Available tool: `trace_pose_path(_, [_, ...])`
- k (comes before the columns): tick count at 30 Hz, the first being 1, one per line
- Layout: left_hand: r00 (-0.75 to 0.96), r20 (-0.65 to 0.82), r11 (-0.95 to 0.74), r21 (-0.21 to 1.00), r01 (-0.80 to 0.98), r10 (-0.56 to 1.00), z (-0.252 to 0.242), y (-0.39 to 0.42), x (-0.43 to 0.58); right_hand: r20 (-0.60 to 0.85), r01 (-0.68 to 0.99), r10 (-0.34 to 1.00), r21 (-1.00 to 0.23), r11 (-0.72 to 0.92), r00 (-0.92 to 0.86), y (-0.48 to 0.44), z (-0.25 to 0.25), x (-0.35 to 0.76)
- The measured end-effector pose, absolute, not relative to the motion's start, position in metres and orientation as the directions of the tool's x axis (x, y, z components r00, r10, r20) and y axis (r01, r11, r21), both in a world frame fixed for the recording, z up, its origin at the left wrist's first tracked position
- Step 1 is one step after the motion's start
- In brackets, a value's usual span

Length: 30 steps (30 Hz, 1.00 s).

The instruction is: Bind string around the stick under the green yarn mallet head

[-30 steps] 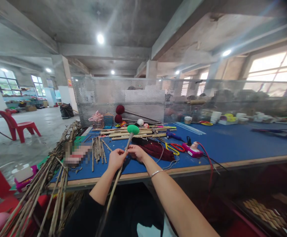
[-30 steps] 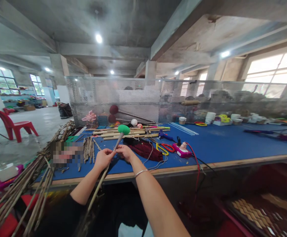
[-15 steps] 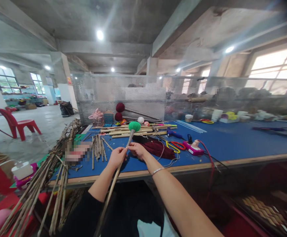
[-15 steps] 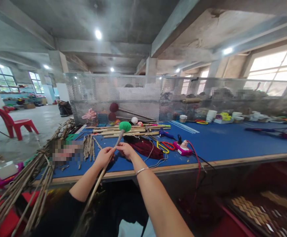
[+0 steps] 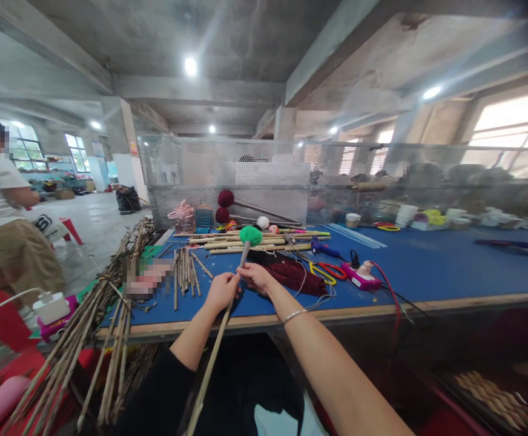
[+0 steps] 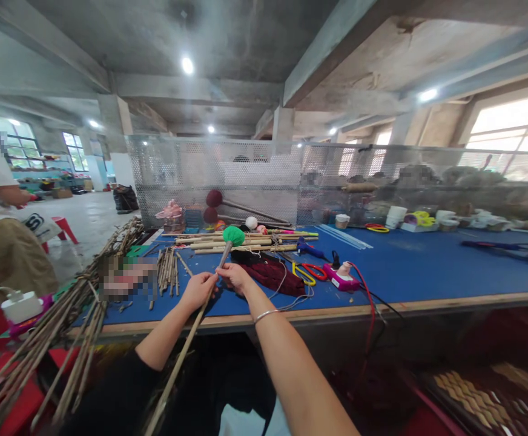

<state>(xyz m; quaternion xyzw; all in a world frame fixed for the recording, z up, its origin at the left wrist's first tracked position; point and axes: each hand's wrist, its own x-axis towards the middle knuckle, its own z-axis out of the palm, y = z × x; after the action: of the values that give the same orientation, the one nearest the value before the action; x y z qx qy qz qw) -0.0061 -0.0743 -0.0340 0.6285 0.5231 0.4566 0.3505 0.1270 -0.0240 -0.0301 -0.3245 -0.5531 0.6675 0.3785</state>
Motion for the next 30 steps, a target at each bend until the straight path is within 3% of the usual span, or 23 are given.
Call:
trace_pose_path(7, [-0.034, 0.173, -0.148, 0.914, 0.377, 0.984, -0.036, -0.061, -0.010, -0.079, 0.018, 0.895, -0.997, -0.079, -0.439, -0.012, -0.033, 0.116])
trace_pose_path(10, [-0.112, 0.169, -0.115, 0.919, 0.376, 0.979, -0.038, -0.060, -0.008, -0.063, -0.001, 0.909, -0.998, -0.070, -0.412, -0.013, -0.033, 0.115])
trace_pose_path(14, [-0.181, 0.296, -0.184, 0.867, 0.462, 0.938, -0.037, -0.066, -0.007, 0.001, -0.089, 0.913, -0.995, -0.039, -0.407, -0.022, -0.031, 0.119])
trace_pose_path(16, [-0.166, 0.318, -0.211, 0.861, 0.463, 0.933, -0.036, -0.068, -0.007, 0.033, -0.136, 0.905, -0.990, -0.028, -0.424, -0.025, -0.031, 0.121])
trace_pose_path(19, [-0.094, 0.241, -0.183, 0.893, 0.411, 0.966, -0.036, -0.070, -0.009, 0.066, -0.179, 0.881, -0.984, -0.022, -0.468, -0.025, -0.034, 0.123])
trace_pose_path(24, [-0.006, 0.217, -0.196, 0.892, 0.407, 0.976, -0.040, -0.066, -0.012, 0.021, -0.097, 0.886, -0.995, -0.027, -0.463, -0.017, -0.037, 0.122])
trace_pose_path(30, [-0.201, 0.292, -0.173, 0.871, 0.460, 0.935, -0.040, -0.064, -0.010, 0.013, -0.010, 0.922, -1.000, 0.010, -0.388, -0.015, -0.037, 0.116])
